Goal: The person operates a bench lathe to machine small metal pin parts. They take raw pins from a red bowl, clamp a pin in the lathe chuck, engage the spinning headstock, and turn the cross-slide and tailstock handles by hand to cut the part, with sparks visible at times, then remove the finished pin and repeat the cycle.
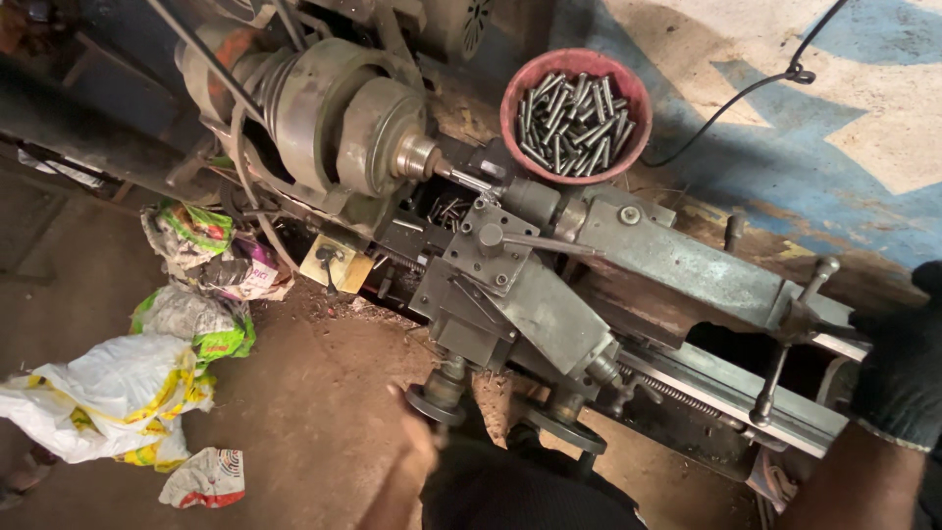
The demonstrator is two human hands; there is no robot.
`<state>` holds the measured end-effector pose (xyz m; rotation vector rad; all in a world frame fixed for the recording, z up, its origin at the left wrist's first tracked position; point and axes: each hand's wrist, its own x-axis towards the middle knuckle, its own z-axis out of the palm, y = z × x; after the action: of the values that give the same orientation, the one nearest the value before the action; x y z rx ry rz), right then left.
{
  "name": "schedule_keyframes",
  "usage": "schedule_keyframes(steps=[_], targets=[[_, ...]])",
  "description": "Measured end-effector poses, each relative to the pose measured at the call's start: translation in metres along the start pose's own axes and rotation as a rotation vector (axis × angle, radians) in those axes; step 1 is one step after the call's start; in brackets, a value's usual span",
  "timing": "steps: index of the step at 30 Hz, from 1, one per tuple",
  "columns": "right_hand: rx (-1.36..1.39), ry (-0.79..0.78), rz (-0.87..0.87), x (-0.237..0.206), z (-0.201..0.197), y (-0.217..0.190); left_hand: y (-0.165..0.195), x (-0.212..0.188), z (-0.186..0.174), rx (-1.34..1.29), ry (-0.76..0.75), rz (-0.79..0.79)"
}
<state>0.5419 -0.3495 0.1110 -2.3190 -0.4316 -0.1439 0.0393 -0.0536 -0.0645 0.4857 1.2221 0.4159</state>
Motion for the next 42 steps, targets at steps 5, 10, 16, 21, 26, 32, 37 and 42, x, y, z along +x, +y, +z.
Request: schedule_keyframes(steps=[5,10,16,21,26,32,37,42], targets=[[0.087,0.044,0.053,-0.004,-0.006,-0.055,0.002,0.003,-0.025,0.538,0.445,0.489],[0.343,0.258,0.108,-0.026,-0.016,-0.072,0.025,-0.003,-0.022,0.692,0.481,0.713],[0.109,0.179,0.169,-0.121,-0.001,-0.027,0.149,-0.026,0.03,0.517,0.333,1.334],[0.547,-0.102,0.617,-0.146,0.003,0.007,0.261,-0.027,0.169,1.007,-0.014,1.792],[-0.202,-0.375,0.018,-0.091,0.019,0.017,0.295,0.033,0.355,1.479,-0.417,1.391],[0.466,-0.309,0.606,-0.114,0.043,-0.013,0.274,0.114,0.43,1.6,-0.149,1.197],[0.212,-0.132,0.179,-0.133,0.057,-0.025,0.266,0.131,0.425,1.836,-0.135,1.171],[0.271,-0.107,0.186,-0.129,0.061,-0.019,0.277,0.107,0.42,1.664,-0.159,1.222]])
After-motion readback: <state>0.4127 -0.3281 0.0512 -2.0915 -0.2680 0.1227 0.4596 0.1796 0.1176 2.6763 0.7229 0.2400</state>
